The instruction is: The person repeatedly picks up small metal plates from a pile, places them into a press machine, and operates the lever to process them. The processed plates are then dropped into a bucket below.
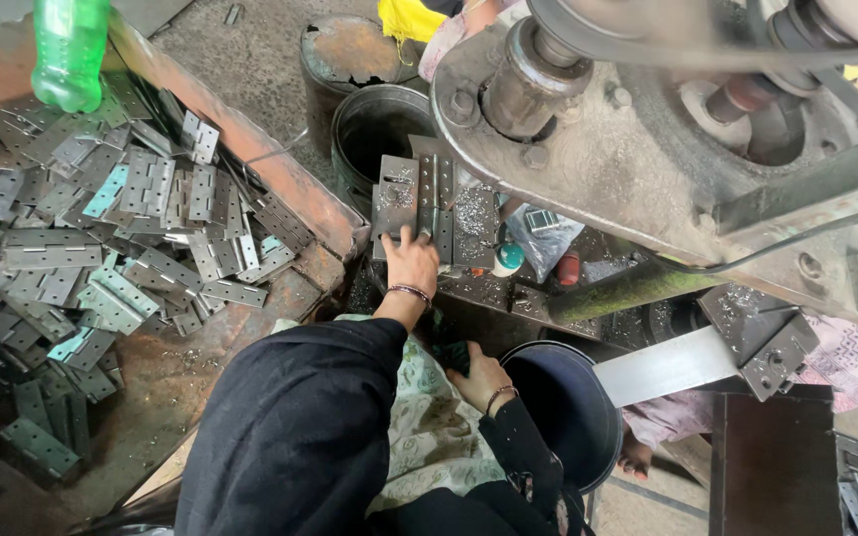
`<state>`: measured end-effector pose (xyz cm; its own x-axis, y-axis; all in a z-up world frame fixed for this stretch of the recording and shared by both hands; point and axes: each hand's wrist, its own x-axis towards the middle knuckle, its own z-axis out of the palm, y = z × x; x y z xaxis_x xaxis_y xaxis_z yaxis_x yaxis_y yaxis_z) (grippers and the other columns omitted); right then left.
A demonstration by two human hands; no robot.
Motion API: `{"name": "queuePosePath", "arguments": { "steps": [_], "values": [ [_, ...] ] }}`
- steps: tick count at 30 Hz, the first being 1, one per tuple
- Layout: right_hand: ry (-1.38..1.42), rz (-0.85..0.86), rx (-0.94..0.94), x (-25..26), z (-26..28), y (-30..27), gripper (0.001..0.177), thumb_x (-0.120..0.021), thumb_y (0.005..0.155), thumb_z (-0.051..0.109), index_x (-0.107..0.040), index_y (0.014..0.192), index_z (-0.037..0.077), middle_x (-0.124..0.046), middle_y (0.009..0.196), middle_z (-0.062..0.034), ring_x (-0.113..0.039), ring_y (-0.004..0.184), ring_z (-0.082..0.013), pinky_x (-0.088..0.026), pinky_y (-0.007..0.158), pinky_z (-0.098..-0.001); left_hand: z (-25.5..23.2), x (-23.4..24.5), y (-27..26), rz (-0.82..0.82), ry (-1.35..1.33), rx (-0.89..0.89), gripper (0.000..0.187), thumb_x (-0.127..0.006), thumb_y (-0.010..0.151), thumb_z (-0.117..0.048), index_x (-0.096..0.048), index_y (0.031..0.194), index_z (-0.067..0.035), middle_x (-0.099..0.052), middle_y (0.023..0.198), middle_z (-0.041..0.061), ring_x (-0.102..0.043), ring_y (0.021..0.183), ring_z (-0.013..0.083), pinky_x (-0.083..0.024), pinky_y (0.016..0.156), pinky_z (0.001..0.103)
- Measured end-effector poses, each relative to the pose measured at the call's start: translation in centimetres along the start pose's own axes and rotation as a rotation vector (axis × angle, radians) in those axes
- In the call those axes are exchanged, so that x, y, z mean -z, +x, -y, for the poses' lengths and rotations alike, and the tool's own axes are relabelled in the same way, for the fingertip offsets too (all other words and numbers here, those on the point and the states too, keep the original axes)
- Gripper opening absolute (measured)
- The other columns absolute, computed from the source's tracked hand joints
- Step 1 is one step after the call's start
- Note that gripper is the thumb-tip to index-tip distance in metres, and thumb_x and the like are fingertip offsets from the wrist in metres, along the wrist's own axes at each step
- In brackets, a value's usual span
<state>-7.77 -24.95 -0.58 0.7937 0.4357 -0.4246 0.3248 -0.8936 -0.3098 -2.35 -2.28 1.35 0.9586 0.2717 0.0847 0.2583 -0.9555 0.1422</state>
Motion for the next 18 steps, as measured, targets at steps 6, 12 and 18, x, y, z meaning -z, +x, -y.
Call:
{"name": "queuePosePath", "arguments": {
  "steps": [6, 12, 18],
  "values": [
    [-0.038, 0.003, -0.035, 0.2, 0.5, 0.2, 0.078, -0.075, 0.084, 0.039, -0.043, 0.142, -0.002, -0.071, 0.098, -0.0314, -0.072, 0.094, -0.0439, -0.059, 0.082, -0.0477, 0.1, 0.8, 1.3, 0.056, 0.041, -0.041, 0.024, -0.065, 0.089, -0.021, -0.077, 0.109, -0.014, -0.069, 0.114, 0.003, -0.045, 0.129, 0.0317, -0.019, 0.115, 0.074],
    [0.0, -0.076, -0.055, -4.3, -2.3, 0.9, 0.079, -0.075, 0.083, 0.039, -0.043, 0.145, 0.003, -0.072, 0.098, -0.0304, -0.071, 0.092, -0.0455, -0.058, 0.078, -0.0502, 0.1, 1.3, 1.3, 0.054, 0.051, -0.1, 0.024, -0.068, 0.086, -0.021, -0.078, 0.107, -0.016, -0.069, 0.114, 0.005, -0.044, 0.13, 0.0311, -0.017, 0.115, 0.074],
    [0.201, -0.113, -0.007, -9.8, -4.5, 2.5, 0.081, -0.069, 0.09, 0.046, -0.036, 0.153, 0.008, -0.072, 0.101, -0.0291, -0.07, 0.085, -0.0486, -0.056, 0.072, -0.055, 1.0, 1.3, 1.5, 0.078, 0.04, -0.113, 0.025, -0.061, 0.094, -0.026, -0.076, 0.11, -0.015, -0.069, 0.118, 0.004, -0.042, 0.133, 0.0317, -0.014, 0.116, 0.075]
  ]
}}
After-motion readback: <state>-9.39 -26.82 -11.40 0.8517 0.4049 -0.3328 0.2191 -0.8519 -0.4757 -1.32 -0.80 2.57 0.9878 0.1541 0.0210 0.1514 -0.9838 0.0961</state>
